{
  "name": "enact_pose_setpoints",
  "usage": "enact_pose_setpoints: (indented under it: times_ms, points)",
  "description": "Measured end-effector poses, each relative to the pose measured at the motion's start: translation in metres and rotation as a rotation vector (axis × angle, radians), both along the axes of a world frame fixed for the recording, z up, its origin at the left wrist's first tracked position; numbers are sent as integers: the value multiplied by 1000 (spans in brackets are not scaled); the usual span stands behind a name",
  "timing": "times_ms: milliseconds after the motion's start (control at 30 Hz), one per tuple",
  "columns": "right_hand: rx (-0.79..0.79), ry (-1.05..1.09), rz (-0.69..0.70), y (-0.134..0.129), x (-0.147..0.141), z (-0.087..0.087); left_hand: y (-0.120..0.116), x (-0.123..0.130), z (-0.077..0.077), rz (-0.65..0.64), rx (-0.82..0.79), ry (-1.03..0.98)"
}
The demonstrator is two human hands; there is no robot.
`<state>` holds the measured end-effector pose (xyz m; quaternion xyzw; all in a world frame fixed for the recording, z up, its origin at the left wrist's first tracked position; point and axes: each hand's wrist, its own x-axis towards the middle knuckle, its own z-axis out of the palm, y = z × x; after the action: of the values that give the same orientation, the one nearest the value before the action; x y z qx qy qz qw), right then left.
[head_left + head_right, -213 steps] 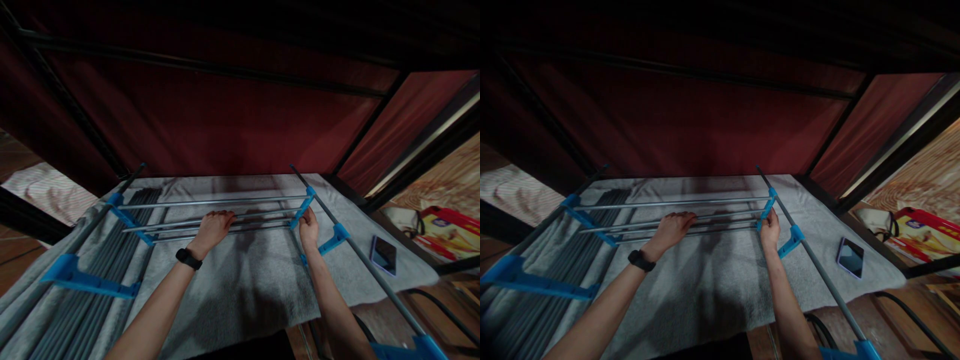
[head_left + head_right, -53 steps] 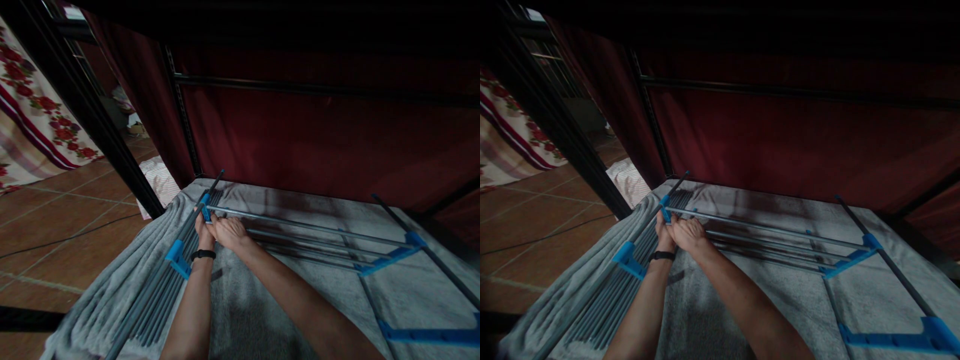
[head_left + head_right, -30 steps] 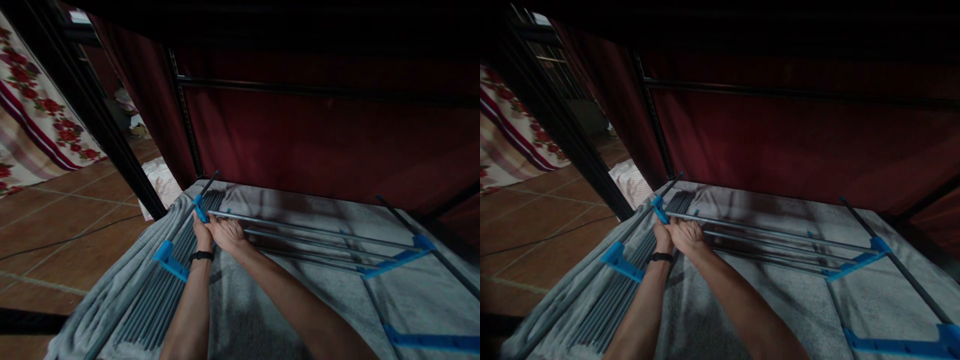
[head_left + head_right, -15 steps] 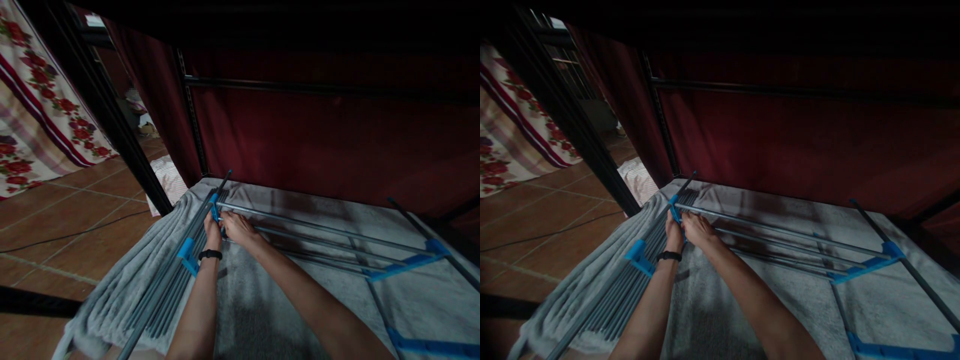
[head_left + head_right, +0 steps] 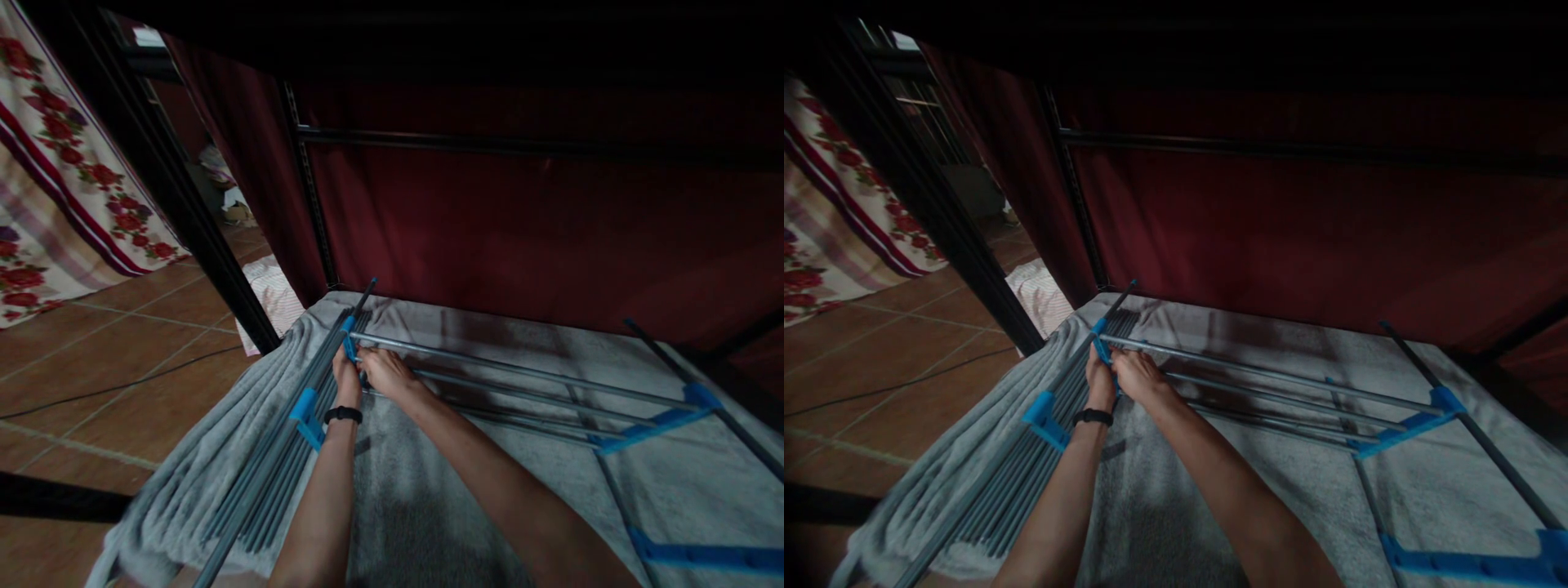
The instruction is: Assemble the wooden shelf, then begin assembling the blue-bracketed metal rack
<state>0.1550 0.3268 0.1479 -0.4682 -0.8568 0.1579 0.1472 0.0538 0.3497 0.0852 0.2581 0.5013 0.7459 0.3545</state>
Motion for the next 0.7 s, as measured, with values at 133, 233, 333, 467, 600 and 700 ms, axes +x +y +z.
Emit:
enact_pose_setpoints:
  times_ms: [133, 233, 333, 467, 600, 700]
  points:
    - [-20, -15, -23, -1, -1, 5, 5, -3, -8, -17, 6, -11]
    - [20, -61, -45, -4, -2, 7, 5, -3, -10, -22, 4, -17]
    - [67, -97, -51, -7, -4, 7, 4, -2, -7, -8, -8, -20]
    - [94, -113, -70, -8, -6, 4, 3, 0, -1, -3, -5, -29]
    - [183, -121, -79, -16, -5, 0, 1, -1, 2, -6, 37, 37]
    - [322, -120, -75, -35, 1, -4, -4, -3, 7, -32, 71, 59]
